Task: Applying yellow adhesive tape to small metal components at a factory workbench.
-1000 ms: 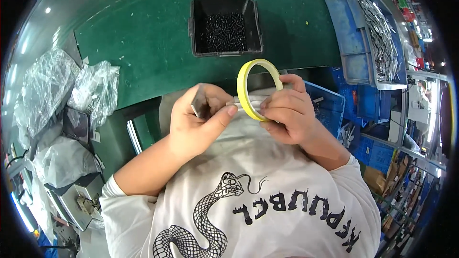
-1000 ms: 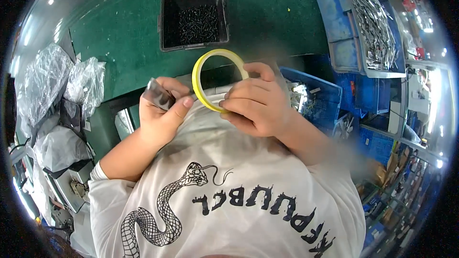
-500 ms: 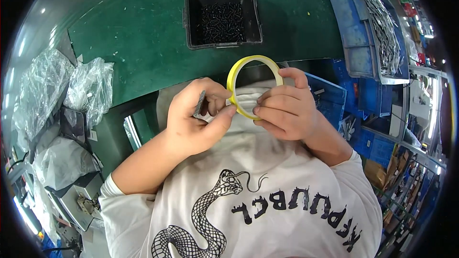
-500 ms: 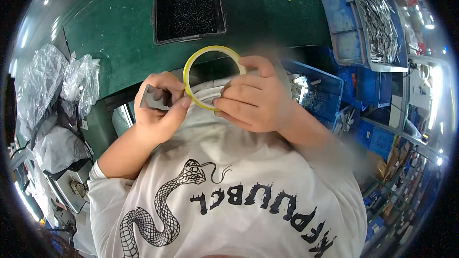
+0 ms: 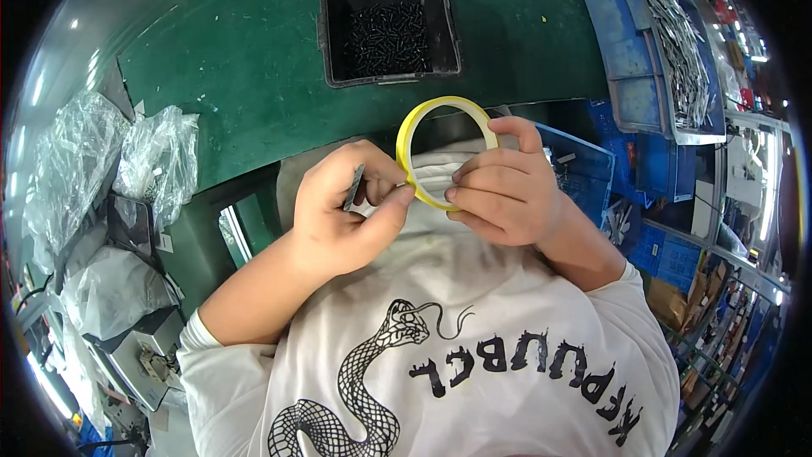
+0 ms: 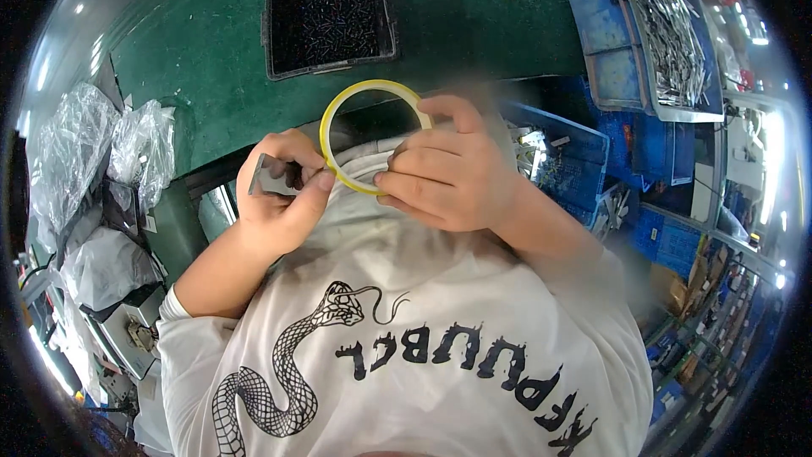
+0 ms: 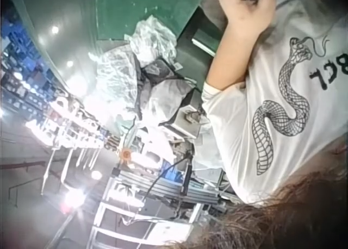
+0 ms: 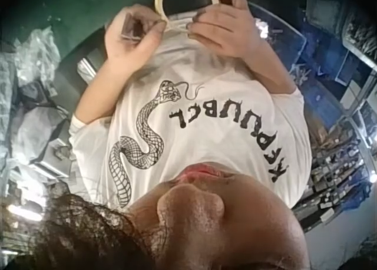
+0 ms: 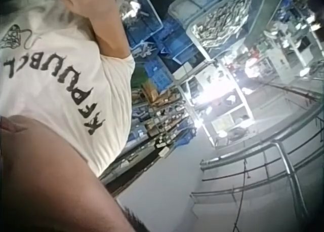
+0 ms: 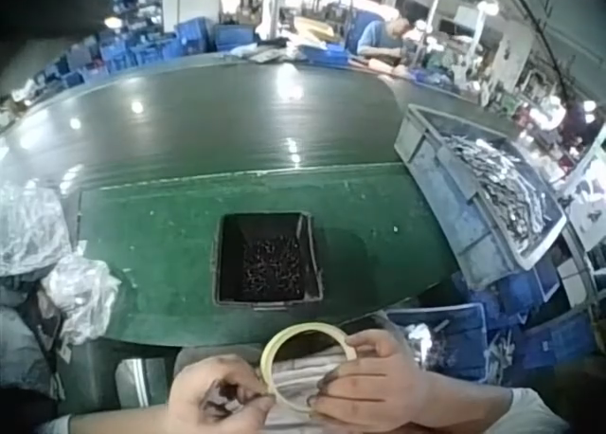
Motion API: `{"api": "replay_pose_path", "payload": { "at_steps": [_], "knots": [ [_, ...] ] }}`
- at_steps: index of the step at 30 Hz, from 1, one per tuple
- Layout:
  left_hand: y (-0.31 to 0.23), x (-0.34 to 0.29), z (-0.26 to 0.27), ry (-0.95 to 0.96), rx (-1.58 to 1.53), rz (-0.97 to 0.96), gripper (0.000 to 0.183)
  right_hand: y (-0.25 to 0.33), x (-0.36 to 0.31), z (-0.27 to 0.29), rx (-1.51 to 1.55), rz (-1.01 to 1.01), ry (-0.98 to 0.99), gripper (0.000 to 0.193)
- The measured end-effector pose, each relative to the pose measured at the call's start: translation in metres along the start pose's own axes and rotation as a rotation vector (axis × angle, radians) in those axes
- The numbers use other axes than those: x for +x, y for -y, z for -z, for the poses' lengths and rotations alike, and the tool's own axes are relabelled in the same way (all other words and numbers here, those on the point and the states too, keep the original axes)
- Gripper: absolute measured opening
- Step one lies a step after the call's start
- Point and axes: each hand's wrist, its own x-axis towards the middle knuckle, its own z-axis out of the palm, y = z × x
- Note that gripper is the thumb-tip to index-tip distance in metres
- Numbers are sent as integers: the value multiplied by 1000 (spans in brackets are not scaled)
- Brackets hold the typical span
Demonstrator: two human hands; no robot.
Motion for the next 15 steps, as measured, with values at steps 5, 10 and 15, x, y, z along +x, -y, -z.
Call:
{"api": "replay_pose_path", "payload": {
  "at_steps": [5, 10, 15],
  "knots": [
    [-2, 3, 3, 5, 34, -43, 20, -2, 1, 0, -2, -3, -3, 26],
    [-7, 5, 3, -171, 224, 0, 20, -3, 2, 1, 4, -9, 2, 27],
    [-7, 7, 4, -88, 464, -70, 27, -3, 3, 3, -47, -24, 35, 28]
  ]
}}
